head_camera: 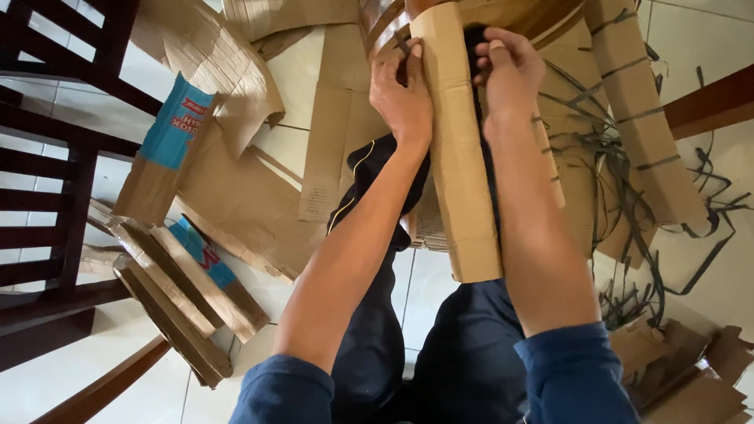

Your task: The person sits on the floor and wraps protective cardboard around the legs of a wooden stool, securing the cardboard in place using thin ties.

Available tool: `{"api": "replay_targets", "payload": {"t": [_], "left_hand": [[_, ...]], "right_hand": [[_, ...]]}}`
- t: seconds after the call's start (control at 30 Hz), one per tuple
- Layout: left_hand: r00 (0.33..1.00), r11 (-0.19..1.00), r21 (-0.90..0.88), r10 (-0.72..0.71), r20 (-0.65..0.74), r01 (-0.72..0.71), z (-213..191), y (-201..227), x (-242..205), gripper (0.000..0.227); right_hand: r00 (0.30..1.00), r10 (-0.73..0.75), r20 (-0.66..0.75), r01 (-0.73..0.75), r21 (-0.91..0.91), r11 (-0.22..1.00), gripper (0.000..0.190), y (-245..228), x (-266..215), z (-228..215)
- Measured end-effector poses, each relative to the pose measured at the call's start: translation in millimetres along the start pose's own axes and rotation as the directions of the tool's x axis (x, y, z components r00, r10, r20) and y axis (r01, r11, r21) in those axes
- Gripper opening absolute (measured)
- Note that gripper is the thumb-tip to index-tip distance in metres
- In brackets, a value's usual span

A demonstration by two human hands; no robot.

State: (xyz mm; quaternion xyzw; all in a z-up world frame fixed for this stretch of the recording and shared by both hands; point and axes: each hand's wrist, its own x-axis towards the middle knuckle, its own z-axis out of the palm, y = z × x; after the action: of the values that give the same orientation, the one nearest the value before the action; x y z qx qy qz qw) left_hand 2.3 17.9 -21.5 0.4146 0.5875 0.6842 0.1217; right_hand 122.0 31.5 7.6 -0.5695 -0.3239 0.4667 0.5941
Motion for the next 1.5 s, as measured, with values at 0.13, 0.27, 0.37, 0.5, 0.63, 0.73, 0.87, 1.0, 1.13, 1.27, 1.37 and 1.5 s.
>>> {"api": "replay_targets", "payload": {"t": [0.13,0.27,0.37,0.5,0.63,0.73,0.87,1.0,1.13,1.27,1.37,1.5], "left_hand": [[0.997,0.999,0.036,0.015,0.074,-0.017,0.8,-3.3,-1.4,0.018],[0.985,0.997,0.016,0.069,0.16,-0.072,-3.4,14.3,0.0,0.02],[0.974,1.0,0.014,-0.003,0.225,0.0,-3.5,19.6,-7.9,0.02],[0.986,0.998,0.061,-0.018,0.164,0.008,4.1,13.3,-12.8,0.016],[0.986,0.998,0.063,0.015,0.166,-0.026,5.3,16.0,-14.1,0.016],[0.982,0.994,0.078,0.059,0.182,-0.074,5.7,9.5,-22.2,0.017],[0.976,0.997,0.052,0.036,0.214,-0.049,7.6,12.6,-19.0,0.018],[0.982,0.992,0.055,0.105,0.157,-0.115,10.0,7.2,-18.9,0.016],[0.992,0.998,-0.057,0.036,0.123,-0.029,2.9,20.5,-13.8,0.017],[0.983,0.992,-0.107,0.087,0.163,-0.07,3.0,23.4,4.3,0.014],[0.951,0.965,-0.203,0.211,0.226,-0.166,-4.5,40.8,17.5,0.008],[0.88,0.916,-0.255,0.377,0.289,-0.309,-1.6,50.1,31.4,0.012]], "right_hand": [[0.991,-0.087,0.102,0.068,0.172,0.983,0.025,-2.5,-11.8,5.1],[0.95,-0.182,0.255,0.063,0.411,0.909,0.03,12.7,-0.3,3.3],[0.955,-0.222,0.195,0.167,0.264,0.95,0.024,6.7,-11.8,10.3],[0.971,-0.184,0.151,0.147,0.23,0.962,0.018,-1.1,-2.4,18.5],[0.889,-0.439,0.133,0.448,-0.047,0.893,0.013,0.8,4.7,22.3],[0.686,-0.709,0.164,0.727,-0.199,0.657,0.012,0.0,-3.2,21.8],[0.563,-0.793,0.232,0.818,-0.296,0.494,0.005,-1.8,-10.0,26.7],[0.569,-0.795,0.211,0.805,-0.34,0.486,0.013,2.9,-7.4,23.5],[0.595,-0.777,0.204,0.792,-0.311,0.525,0.014,-1.4,-13.2,23.9],[0.651,-0.73,0.206,0.746,-0.35,0.567,0.022,-14.3,-21.6,23.6],[0.611,-0.742,0.276,0.79,-0.266,0.552,0.019,-15.5,-15.6,18.7],[0.548,-0.742,0.386,0.836,-0.224,0.5,0.017,-11.5,-3.5,10.2]]}}
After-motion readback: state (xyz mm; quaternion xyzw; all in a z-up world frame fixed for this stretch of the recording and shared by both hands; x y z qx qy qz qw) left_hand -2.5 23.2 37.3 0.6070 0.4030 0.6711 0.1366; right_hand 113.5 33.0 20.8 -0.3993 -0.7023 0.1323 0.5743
